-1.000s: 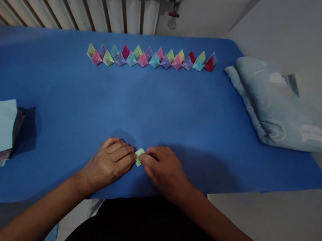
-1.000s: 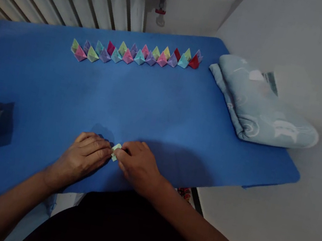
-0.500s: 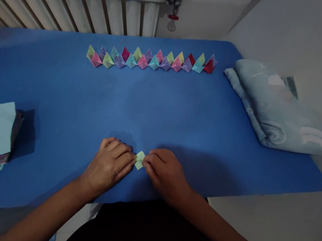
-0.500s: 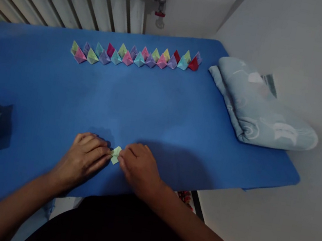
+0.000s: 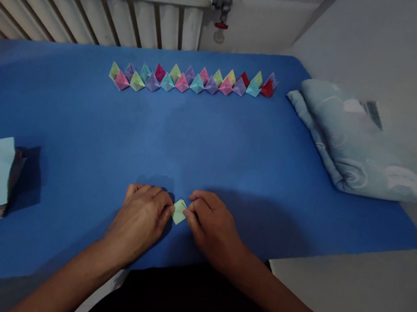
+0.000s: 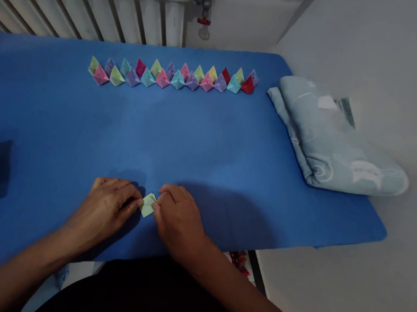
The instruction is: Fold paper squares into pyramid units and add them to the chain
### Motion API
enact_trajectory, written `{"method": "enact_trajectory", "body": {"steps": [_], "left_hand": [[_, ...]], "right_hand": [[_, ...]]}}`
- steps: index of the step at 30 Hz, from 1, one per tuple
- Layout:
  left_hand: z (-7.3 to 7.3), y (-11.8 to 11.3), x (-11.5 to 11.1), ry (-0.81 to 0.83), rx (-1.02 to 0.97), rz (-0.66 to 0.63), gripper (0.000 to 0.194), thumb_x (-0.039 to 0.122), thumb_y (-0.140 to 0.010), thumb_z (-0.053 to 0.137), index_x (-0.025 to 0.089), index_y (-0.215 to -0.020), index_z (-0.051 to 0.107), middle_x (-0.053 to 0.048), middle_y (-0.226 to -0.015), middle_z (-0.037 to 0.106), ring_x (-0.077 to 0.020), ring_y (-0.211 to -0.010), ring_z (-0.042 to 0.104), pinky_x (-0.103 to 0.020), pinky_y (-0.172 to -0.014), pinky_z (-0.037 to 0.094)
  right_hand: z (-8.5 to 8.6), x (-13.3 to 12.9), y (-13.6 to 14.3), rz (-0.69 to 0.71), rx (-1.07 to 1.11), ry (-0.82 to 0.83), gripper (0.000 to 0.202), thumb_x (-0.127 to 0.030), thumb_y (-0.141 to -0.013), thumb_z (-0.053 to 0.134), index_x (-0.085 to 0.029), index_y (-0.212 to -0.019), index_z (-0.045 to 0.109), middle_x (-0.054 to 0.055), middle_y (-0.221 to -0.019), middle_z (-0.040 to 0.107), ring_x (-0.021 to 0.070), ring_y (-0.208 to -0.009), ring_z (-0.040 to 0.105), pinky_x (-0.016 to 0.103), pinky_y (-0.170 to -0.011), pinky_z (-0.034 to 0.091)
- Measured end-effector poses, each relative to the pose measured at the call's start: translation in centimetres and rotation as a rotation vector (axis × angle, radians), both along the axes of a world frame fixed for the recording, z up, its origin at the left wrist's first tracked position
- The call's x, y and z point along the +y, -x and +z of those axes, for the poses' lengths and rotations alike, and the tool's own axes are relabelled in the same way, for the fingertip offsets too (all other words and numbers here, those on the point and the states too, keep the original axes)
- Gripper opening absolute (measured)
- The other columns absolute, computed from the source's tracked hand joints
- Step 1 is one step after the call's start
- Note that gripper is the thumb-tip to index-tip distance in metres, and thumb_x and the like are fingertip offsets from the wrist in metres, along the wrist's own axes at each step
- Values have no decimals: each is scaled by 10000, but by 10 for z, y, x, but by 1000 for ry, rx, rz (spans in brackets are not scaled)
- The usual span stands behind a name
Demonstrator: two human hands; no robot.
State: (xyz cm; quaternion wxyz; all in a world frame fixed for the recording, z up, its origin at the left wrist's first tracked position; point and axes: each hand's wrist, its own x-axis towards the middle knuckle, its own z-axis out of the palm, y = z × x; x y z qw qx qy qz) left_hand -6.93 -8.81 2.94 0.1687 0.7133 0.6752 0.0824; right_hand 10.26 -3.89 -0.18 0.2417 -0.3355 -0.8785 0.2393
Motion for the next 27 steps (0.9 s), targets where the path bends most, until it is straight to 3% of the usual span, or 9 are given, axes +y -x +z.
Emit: {"method": "enact_trajectory", "body": {"steps": [8,17,21,27], "left_hand": [[9,1,13,196,24,21,271,267,-913,419,193,-795,652,-53,-834,703,-236,-827,611,-428,-835,371],[14,5,26,343,83,47,224,333,-870,482,202,-795,648,-67,-846,706,-279,-866,631,-436,-816,368],[18,7,32,407,103,40,259,383,-868,479,199,-789,641,-66,-834,706,-276,-842,636,-446,-827,360],[24,7,34,430,122,36,275,391,-863,461,202,-808,652,-60,-783,694,-258,-804,631,-446,-840,361]], "right_hand": [[6,0,3,-20,-44,49,162,-132,-884,462,-174,-779,578,97,-987,645,205,-933,582,368,-835,472],[11,5,8,-107,-150,177,89,-183,-829,553,-191,-741,551,28,-896,645,186,-863,533,339,-774,337],[13,7,8,-106,-142,201,74,-127,-796,553,-198,-778,566,9,-889,643,176,-850,510,321,-757,312],[18,10,17,-139,-240,205,94,-287,-802,646,-211,-818,594,8,-912,638,196,-873,497,331,-744,276]]}}
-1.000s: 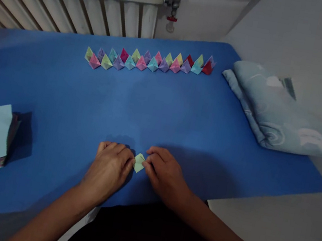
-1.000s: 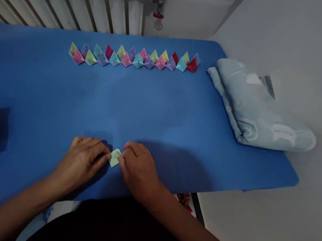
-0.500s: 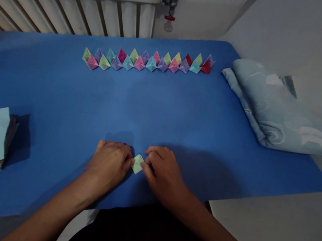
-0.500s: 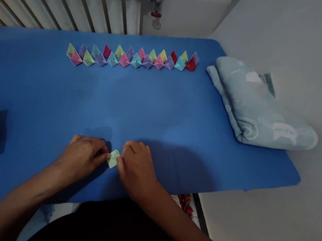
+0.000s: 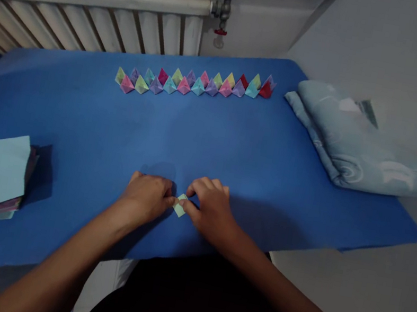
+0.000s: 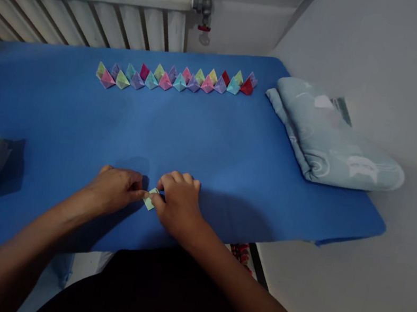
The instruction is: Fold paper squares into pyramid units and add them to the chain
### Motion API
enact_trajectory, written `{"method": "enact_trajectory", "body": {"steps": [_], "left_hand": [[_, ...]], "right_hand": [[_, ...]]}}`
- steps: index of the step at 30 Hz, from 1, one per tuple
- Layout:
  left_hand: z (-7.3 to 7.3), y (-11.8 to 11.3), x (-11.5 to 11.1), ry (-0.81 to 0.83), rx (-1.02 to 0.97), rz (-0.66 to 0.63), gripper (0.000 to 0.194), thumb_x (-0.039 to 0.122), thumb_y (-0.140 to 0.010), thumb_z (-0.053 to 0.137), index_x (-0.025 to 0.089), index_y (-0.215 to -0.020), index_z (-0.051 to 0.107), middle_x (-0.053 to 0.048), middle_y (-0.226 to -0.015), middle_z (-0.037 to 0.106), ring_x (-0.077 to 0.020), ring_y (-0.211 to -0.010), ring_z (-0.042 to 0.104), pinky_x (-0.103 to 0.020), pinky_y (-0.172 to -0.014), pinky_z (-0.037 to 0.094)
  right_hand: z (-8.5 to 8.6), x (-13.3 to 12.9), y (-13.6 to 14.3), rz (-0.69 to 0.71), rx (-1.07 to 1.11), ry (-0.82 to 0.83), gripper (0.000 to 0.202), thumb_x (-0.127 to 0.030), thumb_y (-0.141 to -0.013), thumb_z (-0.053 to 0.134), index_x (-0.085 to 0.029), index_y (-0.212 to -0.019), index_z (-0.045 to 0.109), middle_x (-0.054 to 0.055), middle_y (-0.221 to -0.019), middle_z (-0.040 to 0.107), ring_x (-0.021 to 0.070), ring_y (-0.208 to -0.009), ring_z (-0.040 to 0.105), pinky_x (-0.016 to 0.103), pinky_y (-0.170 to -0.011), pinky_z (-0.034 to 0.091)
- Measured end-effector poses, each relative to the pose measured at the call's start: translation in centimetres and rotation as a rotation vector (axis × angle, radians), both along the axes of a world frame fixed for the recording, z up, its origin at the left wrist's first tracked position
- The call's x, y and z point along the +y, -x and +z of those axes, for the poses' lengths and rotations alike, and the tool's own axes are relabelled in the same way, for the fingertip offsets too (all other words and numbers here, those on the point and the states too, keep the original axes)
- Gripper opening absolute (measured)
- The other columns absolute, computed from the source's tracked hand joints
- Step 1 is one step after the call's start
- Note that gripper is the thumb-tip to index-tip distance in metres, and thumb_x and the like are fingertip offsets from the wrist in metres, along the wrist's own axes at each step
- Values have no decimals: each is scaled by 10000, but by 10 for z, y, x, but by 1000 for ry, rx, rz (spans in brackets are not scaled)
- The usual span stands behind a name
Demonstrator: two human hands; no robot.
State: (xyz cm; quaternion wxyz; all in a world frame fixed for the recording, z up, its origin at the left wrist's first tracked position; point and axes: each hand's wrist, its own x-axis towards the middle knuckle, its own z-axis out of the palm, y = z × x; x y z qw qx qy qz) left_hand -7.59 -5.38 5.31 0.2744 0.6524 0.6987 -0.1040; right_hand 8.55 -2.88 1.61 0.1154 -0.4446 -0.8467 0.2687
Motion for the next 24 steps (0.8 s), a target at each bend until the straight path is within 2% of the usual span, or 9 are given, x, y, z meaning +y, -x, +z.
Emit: {"method": "enact_trajectory", "body": {"steps": [4,9,14,20,24], "left_hand": [[1,3,2,10,-19,-7,279,415,-857,470,211,-788,647,-34,-720,680,-232,-754,621,-429,-841,360],[2,8,8,41,-9,-51,283,436,-848,489,221,-741,639,-18,-645,646,-214,-682,604,-377,-761,374],[2,10,9,39,0,-74,319,486,-846,501,225,-719,634,-14,-607,628,-203,-630,589,-342,-694,376],[0,14,8,28,-21,-33,311,496,-821,540,220,-699,613,8,-582,603,-168,-574,543,-309,-644,356],[-1,16,6,32,-32,-51,334,504,-846,503,217,-707,603,9,-577,588,-174,-581,547,-307,-647,356]], "right_hand": [[0,1,2,-4,-2,6,88,-274,-801,653,-209,-814,594,4,-919,634,192,-885,496,329,-750,272],[-4,0,0,26,26,-32,48,-257,-823,605,-212,-814,588,4,-910,633,190,-883,501,329,-740,278],[-7,1,-7,41,37,-58,72,-290,-833,597,-219,-828,589,16,-979,647,201,-912,528,345,-764,310],[-9,6,-17,42,67,-59,88,-293,-812,634,-227,-861,604,36,-1108,645,228,-996,540,374,-814,326],[-10,5,-21,53,104,-46,97,-295,-803,657,-233,-863,614,26,-1146,639,224,-1040,538,390,-861,323]]}}
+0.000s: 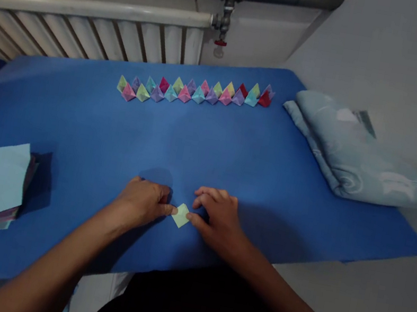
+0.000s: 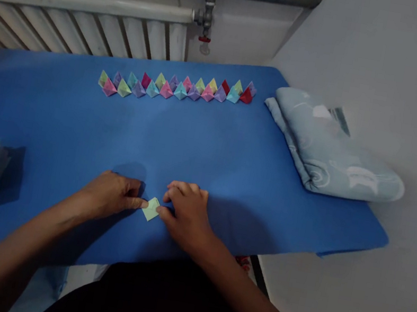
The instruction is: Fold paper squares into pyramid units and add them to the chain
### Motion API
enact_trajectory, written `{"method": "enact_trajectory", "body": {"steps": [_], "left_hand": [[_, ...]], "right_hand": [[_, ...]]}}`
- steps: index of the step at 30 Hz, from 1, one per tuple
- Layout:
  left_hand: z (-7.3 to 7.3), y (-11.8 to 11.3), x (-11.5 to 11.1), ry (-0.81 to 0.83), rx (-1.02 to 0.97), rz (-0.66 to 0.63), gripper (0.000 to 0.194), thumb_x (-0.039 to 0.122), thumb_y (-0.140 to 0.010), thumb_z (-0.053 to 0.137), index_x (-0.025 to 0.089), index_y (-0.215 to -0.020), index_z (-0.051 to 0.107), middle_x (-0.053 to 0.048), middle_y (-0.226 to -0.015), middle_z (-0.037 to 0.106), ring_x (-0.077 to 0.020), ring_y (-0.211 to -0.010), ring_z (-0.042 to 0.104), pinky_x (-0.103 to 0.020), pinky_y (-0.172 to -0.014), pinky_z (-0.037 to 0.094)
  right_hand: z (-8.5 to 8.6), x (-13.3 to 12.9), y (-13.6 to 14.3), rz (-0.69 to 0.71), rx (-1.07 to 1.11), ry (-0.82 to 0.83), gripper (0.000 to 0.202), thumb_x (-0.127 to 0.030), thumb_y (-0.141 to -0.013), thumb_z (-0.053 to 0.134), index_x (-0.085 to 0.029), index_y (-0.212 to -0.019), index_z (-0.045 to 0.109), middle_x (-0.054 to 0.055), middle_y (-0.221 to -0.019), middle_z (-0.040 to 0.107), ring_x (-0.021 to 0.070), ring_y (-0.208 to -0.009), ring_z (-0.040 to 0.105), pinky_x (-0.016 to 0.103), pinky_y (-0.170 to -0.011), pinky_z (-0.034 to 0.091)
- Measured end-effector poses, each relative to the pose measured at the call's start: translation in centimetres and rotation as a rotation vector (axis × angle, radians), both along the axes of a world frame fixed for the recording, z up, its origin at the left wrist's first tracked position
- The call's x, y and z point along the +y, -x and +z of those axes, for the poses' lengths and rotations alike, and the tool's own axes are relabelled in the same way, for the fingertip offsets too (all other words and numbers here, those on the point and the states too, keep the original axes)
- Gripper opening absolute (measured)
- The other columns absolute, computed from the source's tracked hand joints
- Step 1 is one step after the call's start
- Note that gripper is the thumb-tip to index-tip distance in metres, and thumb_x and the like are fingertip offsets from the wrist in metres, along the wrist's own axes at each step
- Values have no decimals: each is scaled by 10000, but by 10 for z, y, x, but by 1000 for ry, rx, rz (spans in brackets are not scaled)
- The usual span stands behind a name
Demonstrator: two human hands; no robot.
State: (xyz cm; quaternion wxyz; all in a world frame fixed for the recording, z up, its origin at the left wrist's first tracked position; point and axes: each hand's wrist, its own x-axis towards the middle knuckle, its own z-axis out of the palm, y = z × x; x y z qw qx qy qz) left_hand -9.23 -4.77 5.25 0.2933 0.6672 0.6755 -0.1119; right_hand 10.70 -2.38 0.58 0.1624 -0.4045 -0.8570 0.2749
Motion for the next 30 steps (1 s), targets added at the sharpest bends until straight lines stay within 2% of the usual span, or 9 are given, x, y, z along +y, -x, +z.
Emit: {"method": "enact_trajectory", "body": {"steps": [4,8,14,20,22,24,27,30], "left_hand": [[-2,1,-2,-34,-6,-21,345,512,-857,493,214,-711,588,20,-576,589,-160,-575,541,-326,-713,371],[-4,1,-2,-48,-15,-58,363,518,-868,467,209,-719,586,10,-620,632,-164,-599,554,-376,-787,374],[-2,-1,-3,-46,-7,-72,378,515,-887,435,209,-723,585,-7,-644,649,-183,-625,580,-382,-772,384],[-3,2,-2,-27,-17,-48,351,512,-864,486,214,-704,579,13,-598,622,-174,-613,580,-384,-796,382],[-5,0,-2,-48,-57,-23,279,456,-854,521,212,-739,593,11,-625,628,-173,-627,580,-373,-783,394],[-6,-3,0,-147,-135,-30,157,359,-831,562,211,-826,614,-8,-753,660,-184,-732,597,-343,-769,410],[-9,-12,4,-264,-242,-139,115,225,-796,578,207,-897,631,-25,-901,650,-182,-848,587,-300,-760,425],[-9,-20,10,-193,-245,-178,102,161,-769,566,202,-827,640,-10,-847,632,-154,-770,575,-272,-710,428]], "right_hand": [[2,-1,-2,31,40,11,101,-290,-777,695,-245,-849,641,18,-1160,635,222,-1059,533,401,-890,316],[3,-2,-2,2,47,3,43,-246,-785,679,-248,-822,658,20,-1124,650,223,-1037,545,401,-874,323],[0,-3,-3,25,67,-27,63,-264,-786,683,-246,-838,654,19,-1124,652,225,-1046,552,404,-884,326],[2,-2,2,-21,50,15,37,-207,-784,648,-241,-773,653,17,-1084,665,229,-1016,548,395,-844,320],[3,-2,5,-30,38,34,51,-190,-771,650,-240,-760,649,10,-1080,665,224,-1012,542,387,-837,312],[3,-2,6,-35,21,39,50,-191,-763,661,-240,-761,646,0,-1069,665,217,-1004,537,379,-830,306],[2,-1,5,-37,2,29,51,-209,-755,678,-234,-772,637,-1,-1049,667,209,-971,537,368,-805,306],[2,0,3,-23,5,20,56,-211,-761,674,-228,-777,624,0,-1048,665,202,-963,536,357,-796,313]]}}
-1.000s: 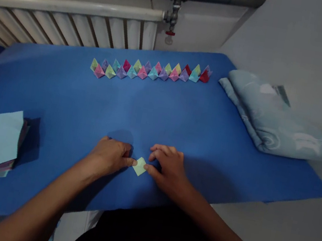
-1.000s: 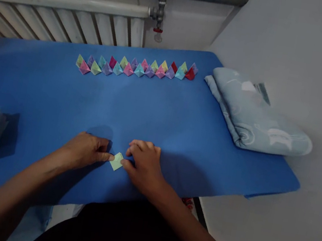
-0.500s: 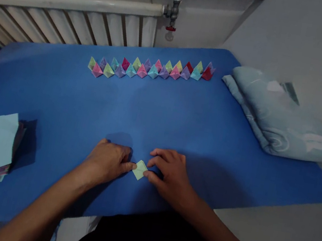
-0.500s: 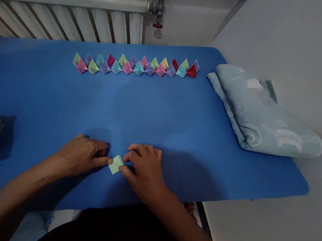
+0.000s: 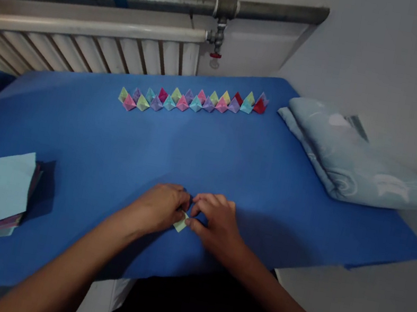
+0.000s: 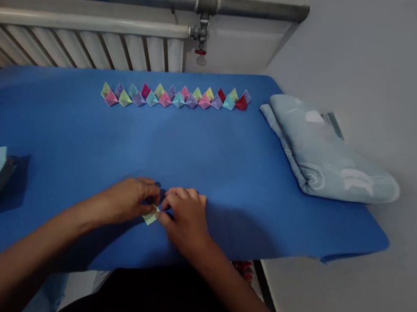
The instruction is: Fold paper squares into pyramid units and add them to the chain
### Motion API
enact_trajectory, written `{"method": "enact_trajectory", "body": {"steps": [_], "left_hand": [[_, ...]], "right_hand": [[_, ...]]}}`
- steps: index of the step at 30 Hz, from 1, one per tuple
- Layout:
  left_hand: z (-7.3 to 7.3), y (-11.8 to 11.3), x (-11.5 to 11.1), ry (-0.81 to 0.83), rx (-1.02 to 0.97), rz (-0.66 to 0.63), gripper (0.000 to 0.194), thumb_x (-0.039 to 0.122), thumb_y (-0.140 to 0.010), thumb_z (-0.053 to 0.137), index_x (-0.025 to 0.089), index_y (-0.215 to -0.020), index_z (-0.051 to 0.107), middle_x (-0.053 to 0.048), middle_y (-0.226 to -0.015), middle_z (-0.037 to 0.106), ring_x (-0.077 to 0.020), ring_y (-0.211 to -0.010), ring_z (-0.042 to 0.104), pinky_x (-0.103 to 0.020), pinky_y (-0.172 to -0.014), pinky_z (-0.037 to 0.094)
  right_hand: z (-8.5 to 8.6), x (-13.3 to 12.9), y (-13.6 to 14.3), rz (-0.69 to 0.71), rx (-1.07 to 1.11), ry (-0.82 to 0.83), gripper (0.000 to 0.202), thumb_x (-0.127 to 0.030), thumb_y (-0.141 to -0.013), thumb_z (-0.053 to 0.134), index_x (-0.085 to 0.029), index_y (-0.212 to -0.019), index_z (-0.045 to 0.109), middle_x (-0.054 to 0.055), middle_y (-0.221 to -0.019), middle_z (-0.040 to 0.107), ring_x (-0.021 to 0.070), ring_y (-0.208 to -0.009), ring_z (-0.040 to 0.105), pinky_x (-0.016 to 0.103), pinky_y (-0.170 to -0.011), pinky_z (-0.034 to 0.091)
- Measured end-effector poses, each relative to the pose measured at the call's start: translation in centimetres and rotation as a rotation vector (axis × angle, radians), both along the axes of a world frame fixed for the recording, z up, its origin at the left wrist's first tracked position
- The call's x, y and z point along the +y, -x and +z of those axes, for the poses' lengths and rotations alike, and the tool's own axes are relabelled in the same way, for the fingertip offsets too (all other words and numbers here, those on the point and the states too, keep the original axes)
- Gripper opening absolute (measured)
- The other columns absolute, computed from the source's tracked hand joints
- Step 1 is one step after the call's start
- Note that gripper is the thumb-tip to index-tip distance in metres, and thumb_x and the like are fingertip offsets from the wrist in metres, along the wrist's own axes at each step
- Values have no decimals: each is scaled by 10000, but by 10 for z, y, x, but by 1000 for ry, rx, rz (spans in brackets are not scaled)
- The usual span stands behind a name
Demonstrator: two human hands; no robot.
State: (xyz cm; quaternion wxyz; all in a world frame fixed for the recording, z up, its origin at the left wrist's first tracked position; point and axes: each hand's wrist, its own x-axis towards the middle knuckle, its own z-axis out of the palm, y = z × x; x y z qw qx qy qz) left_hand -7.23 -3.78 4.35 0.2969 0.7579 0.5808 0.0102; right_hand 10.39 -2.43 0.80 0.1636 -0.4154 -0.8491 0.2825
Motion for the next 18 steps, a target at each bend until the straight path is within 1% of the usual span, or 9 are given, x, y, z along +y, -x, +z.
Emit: {"method": "enact_trajectory", "body": {"steps": [3,9,11,14,16,18], "left_hand": [[4,-4,3,46,35,13,104,143,-752,568,201,-807,635,-2,-822,632,-146,-743,567,-263,-693,427],[9,-9,1,53,84,25,158,127,-754,545,201,-857,639,-20,-874,639,-159,-769,578,-273,-708,435],[8,-9,-1,30,103,5,162,109,-744,536,195,-840,634,-30,-881,632,-170,-794,581,-283,-730,438],[4,-9,-6,-29,119,-12,133,94,-733,532,180,-800,609,-44,-883,614,-180,-819,569,-294,-749,434],[1,-8,-10,-51,93,16,109,95,-736,523,177,-771,585,-41,-866,601,-172,-798,553,-291,-732,424],[-1,-5,-15,-17,35,99,90,105,-740,519,182,-754,563,-15,-796,584,-152,-720,528,-280,-673,406]], "right_hand": [[0,1,-2,0,1,-10,46,-197,-771,653,-230,-780,621,3,-1047,667,205,-956,537,358,-791,312],[-2,-1,-5,-3,32,-53,86,-155,-761,639,-225,-807,621,20,-1020,673,216,-969,547,371,-810,317],[-1,-1,-10,-32,85,-27,108,-147,-758,630,-227,-829,615,17,-1041,673,214,-1001,556,380,-841,327],[1,-2,-21,-130,177,36,86,-185,-772,618,-230,-843,604,28,-1091,663,220,-1055,560,411,-897,340],[1,-3,-26,-164,200,49,66,-205,-776,611,-232,-835,597,37,-1092,662,229,-1074,560,431,-915,345],[1,-4,-29,-161,206,41,55,-204,-771,608,-232,-816,594,41,-1077,667,235,-1076,562,438,-916,348]]}}
